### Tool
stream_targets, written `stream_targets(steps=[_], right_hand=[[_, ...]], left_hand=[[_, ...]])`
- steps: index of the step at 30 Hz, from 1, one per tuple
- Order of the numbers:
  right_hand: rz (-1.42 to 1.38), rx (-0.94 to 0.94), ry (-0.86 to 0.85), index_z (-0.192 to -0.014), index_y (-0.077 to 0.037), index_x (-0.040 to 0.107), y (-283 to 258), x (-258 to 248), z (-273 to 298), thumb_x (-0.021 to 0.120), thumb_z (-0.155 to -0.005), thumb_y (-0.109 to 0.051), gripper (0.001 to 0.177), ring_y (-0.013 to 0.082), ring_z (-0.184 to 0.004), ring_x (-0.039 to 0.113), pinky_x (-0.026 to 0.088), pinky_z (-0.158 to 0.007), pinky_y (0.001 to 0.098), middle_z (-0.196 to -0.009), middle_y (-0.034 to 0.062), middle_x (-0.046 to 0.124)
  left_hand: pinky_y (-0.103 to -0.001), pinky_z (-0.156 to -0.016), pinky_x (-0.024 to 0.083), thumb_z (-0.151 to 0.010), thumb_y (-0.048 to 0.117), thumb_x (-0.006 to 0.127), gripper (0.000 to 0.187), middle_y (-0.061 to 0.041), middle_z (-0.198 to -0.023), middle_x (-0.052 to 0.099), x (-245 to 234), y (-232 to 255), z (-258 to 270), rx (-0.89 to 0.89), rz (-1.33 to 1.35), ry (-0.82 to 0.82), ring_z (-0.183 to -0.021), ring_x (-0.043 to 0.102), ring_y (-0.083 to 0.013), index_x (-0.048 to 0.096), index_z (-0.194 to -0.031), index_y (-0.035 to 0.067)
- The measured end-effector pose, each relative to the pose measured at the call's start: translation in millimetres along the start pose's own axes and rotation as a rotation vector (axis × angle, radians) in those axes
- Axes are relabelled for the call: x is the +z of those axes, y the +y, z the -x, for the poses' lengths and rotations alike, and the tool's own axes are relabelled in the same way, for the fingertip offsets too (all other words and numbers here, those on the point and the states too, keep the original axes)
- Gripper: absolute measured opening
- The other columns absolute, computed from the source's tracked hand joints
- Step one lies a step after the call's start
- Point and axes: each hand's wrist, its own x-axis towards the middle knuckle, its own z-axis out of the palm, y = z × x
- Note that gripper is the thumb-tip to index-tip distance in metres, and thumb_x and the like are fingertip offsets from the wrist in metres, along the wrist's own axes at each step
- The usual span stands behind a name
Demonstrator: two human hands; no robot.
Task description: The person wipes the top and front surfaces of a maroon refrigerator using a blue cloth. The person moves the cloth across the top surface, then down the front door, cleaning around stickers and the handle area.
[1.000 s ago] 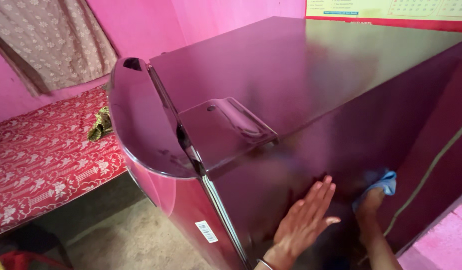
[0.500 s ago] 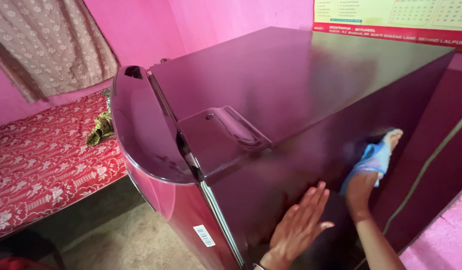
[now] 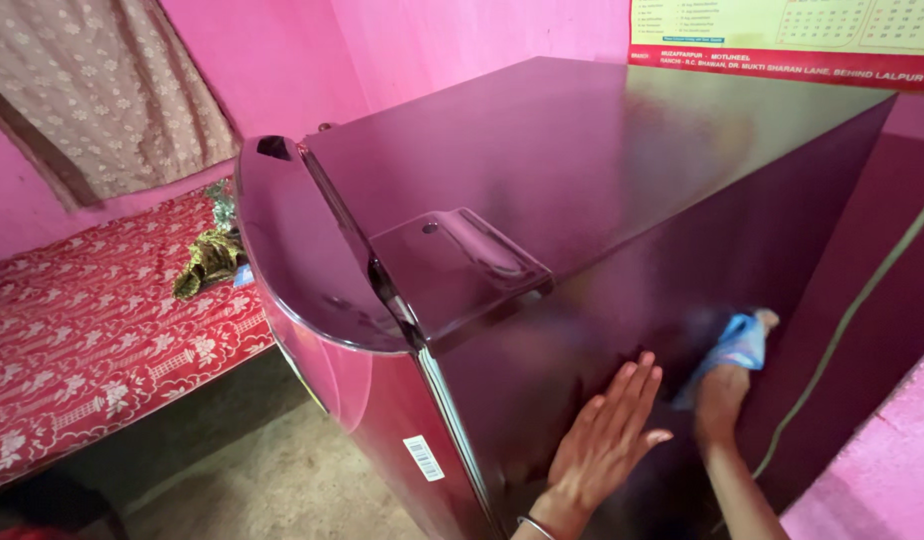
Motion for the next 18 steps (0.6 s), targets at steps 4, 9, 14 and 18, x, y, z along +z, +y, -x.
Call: stream_targets(steps=[4,9,14,18], right_hand=[[0.200,-0.415,-0.098,-0.157,0.008,0.033,-107,32,29,0.038,-0.115,-0.018,0.050,0.0253,-0.141,0.026,0.020,-0.117,0.0359,-0.153,0.0168,0.030],[0.258,-0.609,-0.110,-0.160,0.009,0.024,-180,52,42,0.040,-0.110,-0.012,0.057,0.0281,-0.166,0.013,0.007,-0.134,0.0363,-0.175,0.0215,0.018],[0.111,-0.614,-0.049,-0.158,0.009,0.029,-96,28,12,0.040,-0.110,-0.017,0.055,0.0294,-0.153,0.027,0.015,-0.129,0.0368,-0.167,0.0225,0.029],[0.112,-0.303,0.052,-0.154,0.007,0.033,0,-4,-25,0.039,-0.111,-0.022,0.052,0.0274,-0.139,0.032,0.021,-0.118,0.0363,-0.152,0.0192,0.034]], left_hand=[[-0.050,-0.128,-0.010,-0.106,0.074,0.029,0.083,0.001,-0.173,0.025,1,1,0,-0.004,0.003,0.009,-0.160,0.017,-0.0143,0.028,-0.166,0.016],[-0.049,-0.128,-0.009,-0.106,0.074,0.029,0.083,0.002,-0.173,0.026,1,0,0,-0.005,0.023,0.017,-0.160,0.018,-0.0144,0.028,-0.166,0.016],[-0.049,-0.129,-0.009,-0.105,0.075,0.028,0.083,0.002,-0.172,0.026,-1,-1,0,-0.007,0.000,0.027,-0.160,0.018,-0.0139,0.030,-0.166,0.017],[-0.050,-0.129,-0.009,-0.105,0.075,0.028,0.083,0.002,-0.172,0.027,-1,-2,-1,-0.008,0.006,0.031,-0.160,0.018,-0.0144,0.030,-0.165,0.017]])
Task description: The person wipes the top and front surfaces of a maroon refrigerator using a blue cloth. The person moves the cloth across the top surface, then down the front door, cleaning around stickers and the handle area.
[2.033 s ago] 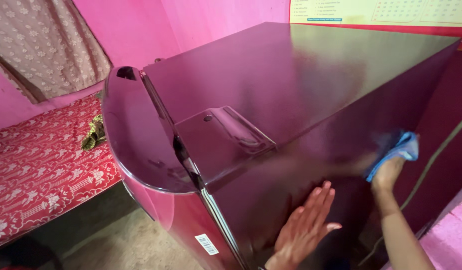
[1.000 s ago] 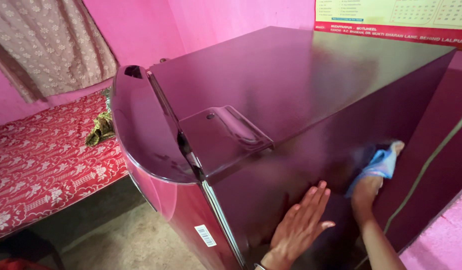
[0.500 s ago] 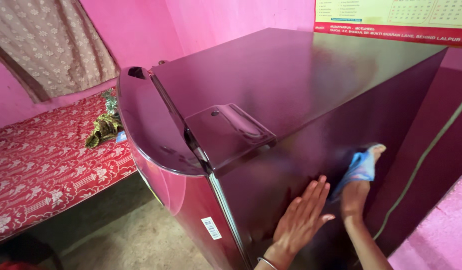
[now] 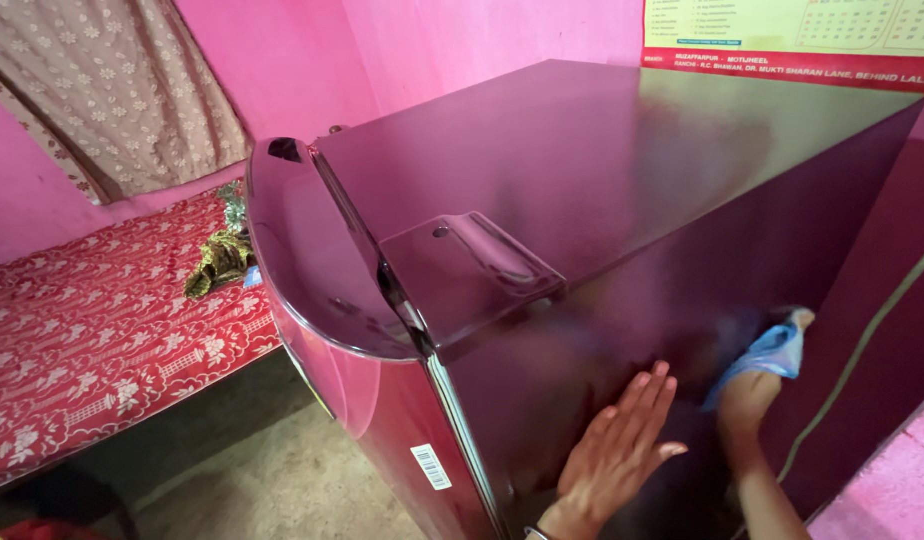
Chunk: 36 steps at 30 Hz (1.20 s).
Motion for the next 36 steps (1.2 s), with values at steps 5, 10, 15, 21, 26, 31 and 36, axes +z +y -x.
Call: stream_targets(steps=[5,10,15,21,26,31,36], right_hand=[[0.011,0.398,0.068,-0.149,0.003,0.038,49,-14,-10,0.037,-0.112,-0.028,0.048,0.0249,-0.120,0.038,0.028,-0.104,0.0357,-0.134,0.0150,0.040],[-0.035,0.432,0.047,-0.143,-0.001,0.044,12,-6,-23,0.036,-0.113,-0.035,0.047,0.0224,-0.102,0.044,0.036,-0.090,0.0351,-0.116,0.0109,0.046],[0.107,0.071,-0.104,-0.142,0.002,0.046,-74,33,-8,0.036,-0.115,-0.034,0.046,0.0243,-0.108,0.047,0.039,-0.101,0.0358,-0.121,0.0127,0.050],[0.103,-0.431,-0.223,-0.158,0.007,0.018,-153,50,-6,0.041,-0.115,-0.021,0.057,0.0309,-0.153,0.021,0.017,-0.132,0.0401,-0.164,0.0208,0.021],[0.155,-0.367,-0.121,-0.166,0.000,0.020,-135,45,-71,0.035,-0.114,-0.013,0.055,0.0282,-0.161,0.025,0.016,-0.135,0.0363,-0.173,0.0171,0.025],[0.006,-0.246,-0.066,-0.167,0.006,0.011,-89,21,-109,0.034,-0.122,-0.024,0.059,0.0296,-0.167,0.017,0.011,-0.139,0.0390,-0.178,0.0191,0.016],[-0.059,0.019,-0.005,-0.167,0.004,0.008,-61,7,-67,0.035,-0.120,-0.027,0.063,0.0286,-0.166,0.013,0.011,-0.137,0.0395,-0.177,0.0171,0.011]], left_hand=[[-0.050,-0.129,-0.008,-0.106,0.075,0.027,0.083,0.001,-0.172,0.026,-3,-3,-1,-0.001,-0.032,0.010,-0.160,0.018,-0.0144,0.030,-0.165,0.017],[-0.049,-0.129,-0.008,-0.106,0.075,0.028,0.083,0.002,-0.173,0.026,-5,-3,-1,0.001,-0.034,-0.003,-0.160,0.018,-0.0138,0.029,-0.166,0.017],[-0.048,-0.129,-0.008,-0.103,0.077,0.029,0.086,0.002,-0.173,0.026,1,1,4,-0.004,0.011,0.002,-0.160,0.019,-0.0132,0.028,-0.166,0.017],[-0.045,-0.130,-0.006,-0.100,0.078,0.036,0.089,0.000,-0.171,0.032,13,11,14,-0.013,0.179,-0.001,-0.159,0.024,-0.0130,0.030,-0.165,0.018],[-0.046,-0.130,-0.006,-0.100,0.079,0.036,0.090,0.001,-0.171,0.032,14,11,11,-0.019,0.145,0.015,-0.159,0.024,-0.0141,0.031,-0.165,0.017],[-0.047,-0.130,-0.006,-0.100,0.080,0.034,0.093,-0.002,-0.172,0.030,7,5,6,-0.007,0.077,0.015,-0.160,0.022,-0.0169,0.028,-0.166,0.014],[-0.048,-0.130,-0.008,-0.102,0.080,0.032,0.094,-0.003,-0.173,0.027,3,2,5,-0.019,0.023,0.023,-0.162,0.018,-0.0196,0.025,-0.166,0.011]])
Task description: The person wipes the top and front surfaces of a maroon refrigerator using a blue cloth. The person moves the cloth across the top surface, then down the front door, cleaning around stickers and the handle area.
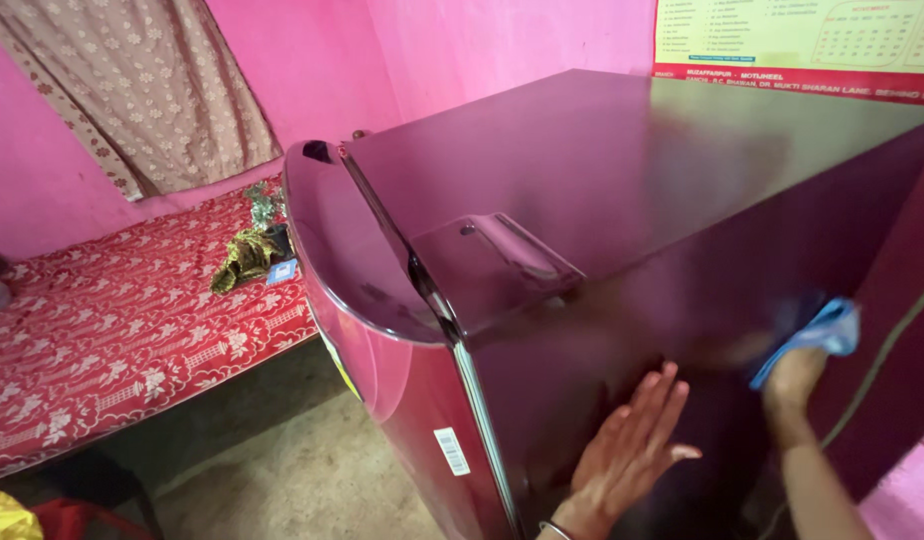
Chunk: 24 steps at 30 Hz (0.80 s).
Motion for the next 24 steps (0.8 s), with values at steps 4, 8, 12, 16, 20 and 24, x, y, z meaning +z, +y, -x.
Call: stream_targets(steps=[4,8,12,16,20,24], right_hand=[[0.000,0.048,-0.046,-0.167,0.002,0.006,-3,-6,60,0.035,-0.118,-0.030,0.066,0.0277,-0.165,0.010,0.011,-0.135,0.0399,-0.177,0.0155,0.008],[-0.010,0.018,-0.143,-0.167,0.000,0.004,-37,-2,128,0.036,-0.115,-0.033,0.069,0.0269,-0.164,0.007,0.010,-0.134,0.0404,-0.177,0.0138,0.004],[-0.055,-0.048,-0.225,-0.166,-0.001,0.001,-86,11,173,0.036,-0.113,-0.035,0.072,0.0261,-0.163,0.004,0.010,-0.132,0.0408,-0.177,0.0122,0.000],[-0.205,-0.077,-0.277,-0.166,-0.003,-0.001,-123,33,214,0.037,-0.111,-0.038,0.075,0.0253,-0.162,0.001,0.010,-0.131,0.0412,-0.176,0.0106,-0.003],[-0.922,0.019,-0.385,-0.166,-0.007,-0.006,-153,65,238,0.037,-0.109,-0.041,0.079,0.0235,-0.161,-0.005,0.010,-0.128,0.0441,-0.176,0.0065,-0.010],[0.354,-0.484,-0.203,-0.164,0.004,0.003,-196,92,229,0.038,-0.112,-0.036,0.075,0.0297,-0.163,0.002,0.006,-0.134,0.0501,-0.174,0.0199,0.001]], left_hand=[[-0.048,-0.130,-0.008,-0.102,0.078,0.031,0.093,-0.003,-0.173,0.026,-3,3,-1,-0.013,-0.043,-0.001,-0.161,0.016,-0.0185,0.026,-0.166,0.011],[-0.048,-0.129,-0.008,-0.104,0.076,0.029,0.090,-0.003,-0.173,0.026,-6,3,-1,-0.012,-0.060,-0.022,-0.161,0.016,-0.0183,0.028,-0.166,0.010],[-0.047,-0.128,-0.004,-0.104,0.074,0.028,0.088,-0.002,-0.173,0.025,-14,-3,0,0.004,-0.076,-0.041,-0.160,0.016,-0.0175,0.032,-0.165,0.010],[-0.040,-0.131,0.003,-0.099,0.069,0.037,0.084,-0.003,-0.172,0.030,-23,-8,11,-0.024,0.360,-0.134,-0.160,0.022,-0.0165,0.037,-0.162,0.014],[-0.042,-0.133,0.008,-0.105,0.059,0.047,0.076,-0.005,-0.172,0.035,-46,-31,47,-0.048,0.507,-0.008,-0.162,0.029,-0.0167,0.040,-0.164,0.013],[-0.044,-0.131,0.011,-0.107,0.051,0.051,0.065,-0.003,-0.169,0.041,-55,-76,79,-0.072,0.387,0.058,-0.159,0.032,-0.0164,0.044,-0.160,0.014]])
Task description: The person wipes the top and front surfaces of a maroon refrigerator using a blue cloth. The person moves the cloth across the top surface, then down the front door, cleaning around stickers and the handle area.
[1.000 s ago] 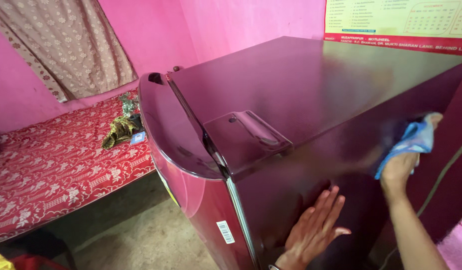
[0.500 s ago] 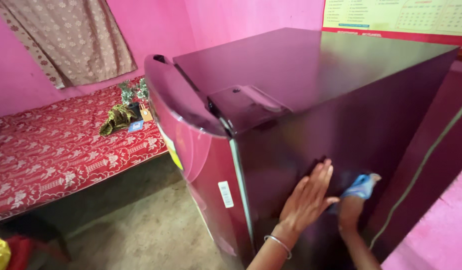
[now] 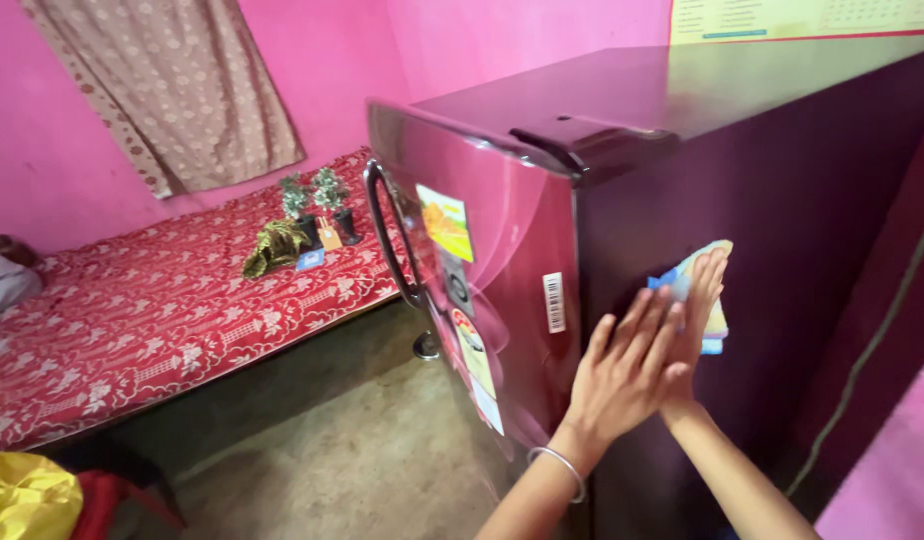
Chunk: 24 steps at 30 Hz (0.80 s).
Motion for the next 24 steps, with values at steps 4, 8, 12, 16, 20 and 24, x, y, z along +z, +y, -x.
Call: stream_targets(steps=[4,8,12,16,20,24], right_hand=[[-0.023,-0.108,0.031,-0.165,0.006,0.010,-37,-2,1,0.038,-0.113,-0.031,0.070,0.0361,-0.165,0.006,0.009,-0.136,0.0525,-0.174,0.0257,0.007],[0.014,-0.194,0.060,-0.165,0.004,0.016,-37,-3,15,0.041,-0.114,-0.029,0.066,0.0391,-0.165,0.013,0.014,-0.138,0.0536,-0.174,0.0267,0.014],[-0.012,-0.253,0.049,-0.162,0.005,0.018,-22,-2,43,0.047,-0.109,-0.029,0.070,0.0397,-0.162,0.012,0.013,-0.135,0.0542,-0.171,0.0260,0.014],[-0.127,-0.177,-0.026,-0.162,0.006,0.012,-1,4,93,0.047,-0.109,-0.030,0.073,0.0422,-0.161,0.011,0.015,-0.131,0.0559,-0.171,0.0281,0.010],[-0.161,-0.174,-0.107,-0.163,0.005,0.010,14,17,145,0.046,-0.108,-0.033,0.076,0.0414,-0.161,0.010,0.016,-0.129,0.0574,-0.170,0.0286,0.010],[-0.022,-0.447,-0.122,-0.161,0.001,0.019,-2,24,150,0.047,-0.104,-0.036,0.073,0.0390,-0.159,0.013,0.017,-0.127,0.0579,-0.167,0.0251,0.017]], left_hand=[[-0.045,-0.131,0.007,-0.110,0.043,0.052,0.058,-0.003,-0.167,0.044,-14,-20,15,0.039,-0.077,0.113,-0.158,0.034,-0.0160,0.046,-0.160,0.015],[-0.046,-0.130,0.003,-0.110,0.038,0.052,0.054,-0.002,-0.164,0.047,-14,-24,33,0.021,-0.063,0.128,-0.157,0.037,-0.0169,0.048,-0.158,0.014],[-0.045,-0.129,-0.003,-0.110,0.041,0.050,0.056,-0.002,-0.163,0.047,-8,-16,64,0.057,-0.150,0.108,-0.156,0.037,-0.0138,0.049,-0.158,0.012],[-0.046,-0.129,-0.005,-0.109,0.040,0.049,0.056,-0.001,-0.163,0.048,1,-5,104,0.051,-0.168,0.090,-0.154,0.038,-0.0119,0.050,-0.156,0.011],[-0.046,-0.129,-0.003,-0.107,0.042,0.052,0.056,-0.001,-0.162,0.048,7,2,145,0.034,-0.146,0.082,-0.153,0.039,-0.0122,0.053,-0.155,0.012],[-0.050,-0.131,0.006,-0.106,0.040,0.058,0.053,-0.004,-0.156,0.048,0,2,167,-0.070,-0.004,0.120,-0.152,0.042,-0.0183,0.056,-0.154,0.017]])
